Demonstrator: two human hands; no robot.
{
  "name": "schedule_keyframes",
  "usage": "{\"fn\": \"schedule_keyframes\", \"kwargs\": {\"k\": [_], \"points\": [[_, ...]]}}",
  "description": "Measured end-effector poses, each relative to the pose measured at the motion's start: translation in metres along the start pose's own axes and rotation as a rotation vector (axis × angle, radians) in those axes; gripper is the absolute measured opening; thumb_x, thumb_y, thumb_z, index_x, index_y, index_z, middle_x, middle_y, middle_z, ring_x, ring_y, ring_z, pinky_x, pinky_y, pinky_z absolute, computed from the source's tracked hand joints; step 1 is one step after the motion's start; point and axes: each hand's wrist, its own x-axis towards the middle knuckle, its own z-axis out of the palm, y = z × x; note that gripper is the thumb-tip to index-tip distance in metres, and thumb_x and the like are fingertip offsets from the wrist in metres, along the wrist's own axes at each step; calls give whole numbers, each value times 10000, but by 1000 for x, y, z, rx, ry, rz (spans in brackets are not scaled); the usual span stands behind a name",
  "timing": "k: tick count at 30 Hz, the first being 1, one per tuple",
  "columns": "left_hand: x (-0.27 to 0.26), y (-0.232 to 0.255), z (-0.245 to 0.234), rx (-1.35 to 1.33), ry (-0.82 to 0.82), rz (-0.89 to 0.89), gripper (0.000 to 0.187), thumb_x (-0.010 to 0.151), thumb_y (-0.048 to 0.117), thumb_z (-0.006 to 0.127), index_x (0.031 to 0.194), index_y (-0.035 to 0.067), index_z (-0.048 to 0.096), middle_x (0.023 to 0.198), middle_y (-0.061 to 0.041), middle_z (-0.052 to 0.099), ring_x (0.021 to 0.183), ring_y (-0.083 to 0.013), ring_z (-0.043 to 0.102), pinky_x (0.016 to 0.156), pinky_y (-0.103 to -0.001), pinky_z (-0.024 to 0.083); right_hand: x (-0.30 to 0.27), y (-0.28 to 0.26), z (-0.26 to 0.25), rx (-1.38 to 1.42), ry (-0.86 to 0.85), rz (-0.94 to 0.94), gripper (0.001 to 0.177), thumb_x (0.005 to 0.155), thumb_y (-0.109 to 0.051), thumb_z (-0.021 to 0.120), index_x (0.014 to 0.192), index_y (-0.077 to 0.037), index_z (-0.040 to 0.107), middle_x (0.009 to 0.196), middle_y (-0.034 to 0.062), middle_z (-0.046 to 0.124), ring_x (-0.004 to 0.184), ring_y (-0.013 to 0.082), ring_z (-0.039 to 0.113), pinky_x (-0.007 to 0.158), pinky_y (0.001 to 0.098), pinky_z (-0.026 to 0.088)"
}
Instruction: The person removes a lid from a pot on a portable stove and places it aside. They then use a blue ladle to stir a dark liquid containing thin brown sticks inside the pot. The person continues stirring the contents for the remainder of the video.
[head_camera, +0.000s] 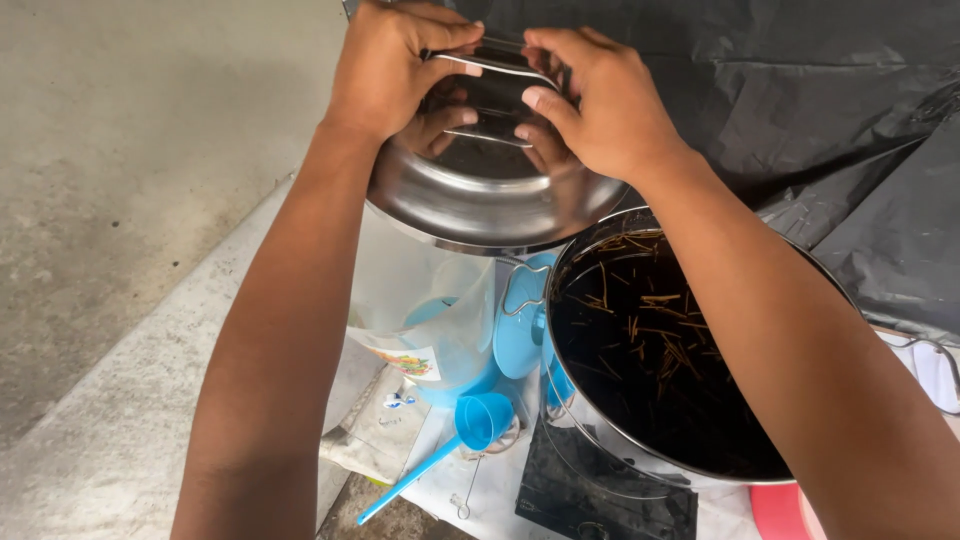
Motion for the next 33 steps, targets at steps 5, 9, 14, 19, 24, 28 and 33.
{"fn": "schedule_keyframes", "kwargs": {"k": [5,9,14,19,24,28,33], "points": [[-2,-25,23,138,34,31,301,1080,28,984,1376,69,941,1365,-68,914,1210,-236,889,1055,-331,674,18,19,6,25,-3,6,517,1166,-117,901,1654,-28,756,1333,132,743,955,258,781,899,409,633],[-3,-46,39,221,93,47,400,1105,67,1010,1480,146,898,1496,-28,842,1275,-206,871,1088,-315,685,34,34,-2,-8,-94,61,638,1195,-342,883,1717,-17,712,1341,120,699,1079,287,782,1042,441,604],[12,-50,62,450,157,66,777,860,218,1205,1526,136,812,1542,-36,779,1318,-295,820,1028,-457,732,48,72,-7,-58,-82,-39,605,1212,-260,887,1723,18,723,1277,167,648,1010,314,715,1024,468,587],[0,-58,76,282,-22,-218,1123,949,284,1231,1803,228,505,1785,-148,541,1592,-423,681,1181,-582,680,51,129,16,-174,-62,-122,485,1190,-248,940,1598,-15,819,1147,207,763,1080,461,685,925,587,521],[-26,-53,62,366,-193,-223,729,1063,1,917,1715,138,622,1840,-90,482,1636,-429,588,1011,-641,757,43,142,50,-201,-405,235,447,1218,-271,783,1543,36,781,1615,373,608,1594,564,489,1215,716,463],[-56,-48,47,295,-238,-276,580,1036,25,920,1579,88,728,1759,-105,584,1569,-418,623,1003,-648,714,40,186,119,-304,-620,238,314,1160,-295,828,1382,-76,861,1440,302,706,1489,521,588,1164,642,538],[-91,-29,29,204,-440,-465,436,1128,218,874,1554,175,791,1676,-83,671,1533,-367,687,1158,-558,693,26,236,205,-563,-837,133,345,1054,-328,918,1372,-203,958,1363,160,885,1372,388,824,1147,543,673]]}}
